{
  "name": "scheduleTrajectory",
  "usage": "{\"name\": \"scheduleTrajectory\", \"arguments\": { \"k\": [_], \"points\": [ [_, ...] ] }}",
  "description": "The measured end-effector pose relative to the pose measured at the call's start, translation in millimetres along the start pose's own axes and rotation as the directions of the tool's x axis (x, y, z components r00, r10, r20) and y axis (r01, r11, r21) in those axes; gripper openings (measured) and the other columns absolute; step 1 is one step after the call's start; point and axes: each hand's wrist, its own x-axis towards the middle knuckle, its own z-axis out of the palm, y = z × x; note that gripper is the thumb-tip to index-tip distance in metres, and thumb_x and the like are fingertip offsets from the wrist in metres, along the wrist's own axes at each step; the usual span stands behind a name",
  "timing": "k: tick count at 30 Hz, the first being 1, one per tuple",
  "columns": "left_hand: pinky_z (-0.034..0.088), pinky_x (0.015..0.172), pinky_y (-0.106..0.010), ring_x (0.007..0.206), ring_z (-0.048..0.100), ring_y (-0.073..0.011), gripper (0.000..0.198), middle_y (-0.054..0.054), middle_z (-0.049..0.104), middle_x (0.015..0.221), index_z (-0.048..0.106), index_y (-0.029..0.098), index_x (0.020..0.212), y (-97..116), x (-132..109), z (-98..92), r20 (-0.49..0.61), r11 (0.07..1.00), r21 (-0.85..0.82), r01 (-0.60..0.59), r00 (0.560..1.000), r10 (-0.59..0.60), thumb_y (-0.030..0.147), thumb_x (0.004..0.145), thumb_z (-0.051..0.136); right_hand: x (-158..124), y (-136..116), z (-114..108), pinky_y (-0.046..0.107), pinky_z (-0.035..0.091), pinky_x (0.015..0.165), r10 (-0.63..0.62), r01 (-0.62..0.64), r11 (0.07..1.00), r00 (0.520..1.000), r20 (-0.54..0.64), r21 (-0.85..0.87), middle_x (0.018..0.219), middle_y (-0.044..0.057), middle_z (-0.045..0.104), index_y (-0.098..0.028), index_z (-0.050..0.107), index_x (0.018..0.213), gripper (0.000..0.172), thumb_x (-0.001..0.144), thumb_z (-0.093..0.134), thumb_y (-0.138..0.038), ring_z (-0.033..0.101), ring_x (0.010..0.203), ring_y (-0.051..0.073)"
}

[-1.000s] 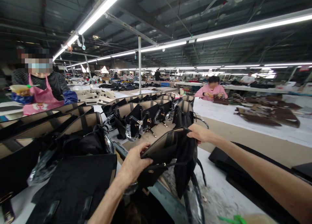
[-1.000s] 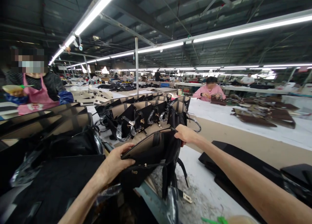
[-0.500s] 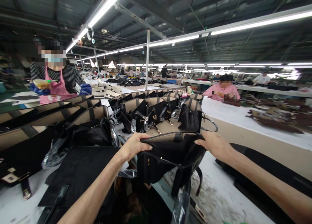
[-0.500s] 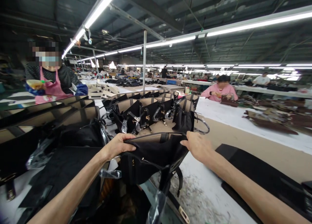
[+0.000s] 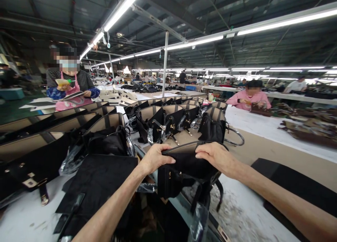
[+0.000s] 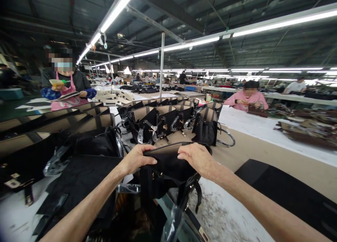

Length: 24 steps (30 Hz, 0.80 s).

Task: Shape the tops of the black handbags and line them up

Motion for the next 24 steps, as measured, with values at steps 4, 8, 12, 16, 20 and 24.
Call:
{"name": "scheduleTrajectory", "arguments": {
  "k": [4, 8, 12, 16, 20, 24],
  "points": [
    [0.041, 0.055, -0.018, 0.062, 0.053, -0.0118, 0.033, 0.000, 0.062, 0.073, 0.064, 0.013, 0.090, 6.0, -5.4, 2.5, 0.000, 0.999, 0.022, -0.035, 0.999, 0.035, 0.027, 0.061, 0.065, 8.6, 6.4, 1.5, 0.023, 0.034, 0.062, 0.100, -0.099, 0.995, 0.995, -0.024, 0.023, 0.069, -0.001, 0.062, -0.022, 0.061, 0.075, 0.024, 0.083, 0.041, -0.031, 0.054, 0.067, 0.014],
    [0.044, 0.063, -0.020, 0.074, 0.057, -0.0161, 0.037, -0.002, 0.065, 0.086, 0.063, 0.014, 0.099, 5.5, -8.1, 5.5, -0.034, 0.996, 0.060, -0.073, 0.997, 0.075, 0.036, 0.070, 0.057, 9.5, 6.4, 4.5, 0.024, 0.034, 0.066, 0.163, -0.161, 0.986, 0.985, -0.051, 0.039, 0.074, 0.000, 0.064, -0.022, 0.062, 0.076, 0.021, 0.081, 0.043, -0.029, 0.055, 0.073, 0.015],
    [0.043, 0.066, -0.020, 0.078, 0.057, -0.0166, 0.036, -0.001, 0.066, 0.087, 0.062, 0.016, 0.102, 3.7, -8.6, 7.4, -0.046, 0.988, 0.118, -0.102, 0.993, 0.108, 0.039, 0.077, 0.049, 7.0, 6.4, 6.5, 0.022, 0.033, 0.061, 0.215, -0.212, 0.976, 0.972, -0.093, 0.045, 0.067, -0.002, 0.061, -0.022, 0.058, 0.072, 0.013, 0.078, 0.048, -0.026, 0.053, 0.068, 0.013],
    [0.043, 0.069, -0.021, 0.082, 0.057, -0.0174, 0.037, -0.001, 0.066, 0.087, 0.062, 0.017, 0.102, 4.8, -9.7, 9.8, -0.067, 0.976, 0.178, -0.126, 0.988, 0.140, 0.041, 0.079, 0.046, 7.2, 6.7, 7.1, 0.021, 0.034, 0.063, 0.253, -0.248, 0.967, 0.957, -0.143, 0.051, 0.069, -0.001, 0.060, -0.021, 0.054, 0.089, 0.013, 0.077, 0.049, -0.024, 0.054, 0.069, 0.013],
    [0.042, 0.072, -0.021, 0.085, 0.057, -0.0180, 0.037, -0.001, 0.066, 0.089, 0.062, 0.018, 0.102, 5.3, -11.5, 13.5, -0.085, 0.967, 0.215, -0.134, 0.984, 0.155, 0.041, 0.080, 0.044, 8.6, 5.3, 5.6, 0.022, 0.036, 0.069, 0.233, -0.233, 0.972, 0.965, -0.123, 0.018, 0.075, 0.001, 0.063, -0.022, 0.051, 0.106, 0.026, 0.081, 0.045, -0.024, 0.056, 0.076, 0.015],
    [0.043, 0.069, -0.021, 0.081, 0.057, -0.0176, 0.036, -0.001, 0.065, 0.086, 0.062, 0.017, 0.102, 3.5, -12.4, 15.4, -0.078, 0.971, 0.204, -0.122, 0.987, 0.140, 0.041, 0.080, 0.045, 9.1, 3.9, 4.0, 0.024, 0.036, 0.073, 0.201, -0.206, 0.978, 0.971, -0.126, -0.026, 0.088, 0.005, 0.065, -0.022, 0.056, 0.105, 0.025, 0.083, 0.043, -0.025, 0.057, 0.085, 0.017]
  ]
}}
